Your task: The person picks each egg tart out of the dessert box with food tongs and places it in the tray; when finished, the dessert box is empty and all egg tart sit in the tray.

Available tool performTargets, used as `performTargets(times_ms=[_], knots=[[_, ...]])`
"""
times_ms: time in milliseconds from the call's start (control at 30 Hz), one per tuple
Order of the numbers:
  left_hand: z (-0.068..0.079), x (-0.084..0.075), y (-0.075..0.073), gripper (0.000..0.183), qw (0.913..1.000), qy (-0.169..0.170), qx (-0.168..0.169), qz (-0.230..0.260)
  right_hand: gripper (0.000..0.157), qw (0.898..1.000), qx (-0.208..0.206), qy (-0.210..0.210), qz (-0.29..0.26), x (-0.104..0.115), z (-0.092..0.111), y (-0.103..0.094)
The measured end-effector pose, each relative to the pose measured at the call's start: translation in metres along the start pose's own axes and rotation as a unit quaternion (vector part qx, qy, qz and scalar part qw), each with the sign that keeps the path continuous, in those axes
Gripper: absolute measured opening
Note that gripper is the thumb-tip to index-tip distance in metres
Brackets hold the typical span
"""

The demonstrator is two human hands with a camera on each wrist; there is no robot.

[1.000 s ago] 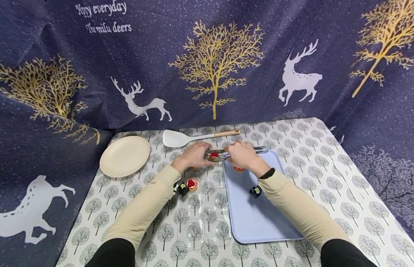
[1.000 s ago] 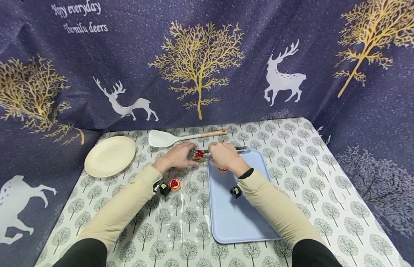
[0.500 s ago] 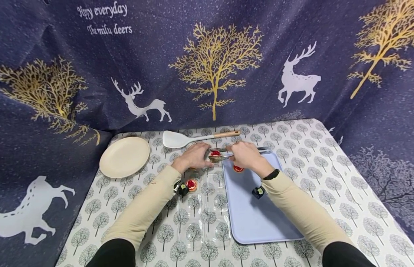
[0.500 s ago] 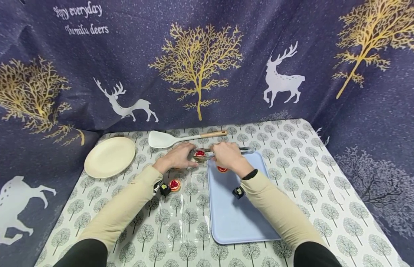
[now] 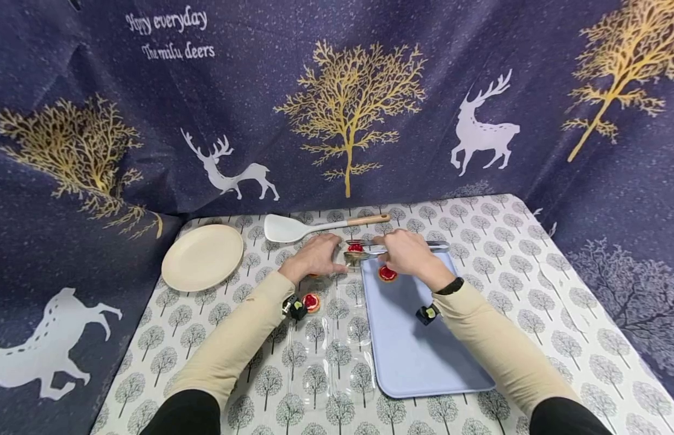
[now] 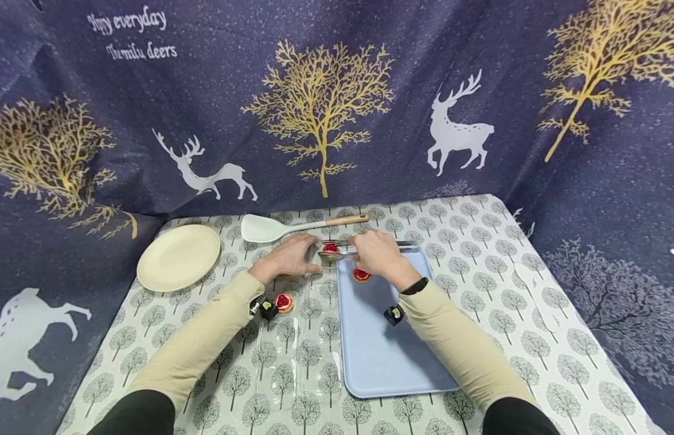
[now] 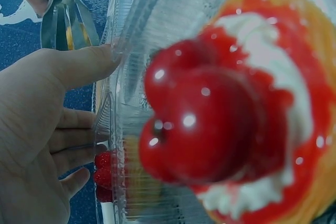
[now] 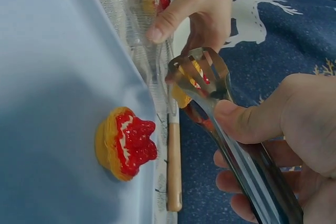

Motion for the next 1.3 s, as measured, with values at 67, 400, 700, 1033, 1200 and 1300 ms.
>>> performTargets(times_ms=[67, 400, 700, 1033, 1200, 1300], knots=[[0.0, 0.0, 0.001, 0.089, 1.0, -0.002, 0.001, 0.002, 0.051, 1.0, 0.0, 0.004, -0.007, -0.002, 0.003, -0.002], [0.0, -0.001, -0.001, 0.088, 1.0, 0.007, 0.0, -0.003, 0.052, 1.0, -0.026, 0.004, -0.014, -0.016, 0.016, -0.011], [0.0, -0.001, -0.002, 0.088, 1.0, 0.002, -0.001, -0.003, 0.05, 0.999, -0.031, 0.014, -0.014, -0.035, 0.029, -0.015], [0.003, -0.003, -0.004, 0.086, 0.9999, 0.002, -0.009, 0.005, 0.051, 0.998, -0.029, 0.049, -0.02, -0.06, 0.046, -0.014], [0.002, -0.001, -0.003, 0.088, 0.9999, 0.0, -0.01, 0.008, 0.052, 0.998, -0.036, 0.051, -0.025, -0.067, 0.054, -0.016], [0.001, 0.0, -0.002, 0.089, 0.9999, 0.0, -0.011, 0.01, 0.052, 0.998, -0.04, 0.055, -0.018, -0.071, 0.058, -0.017]])
Point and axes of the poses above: each hand's wrist, its own z-axis away from the middle knuckle, its own y-axis out of the palm, x = y × z, the point moved 10 cm from there along -z, towards the middle knuckle, and after that the axes turned 5 degrees about y, right-handed, at the moved point
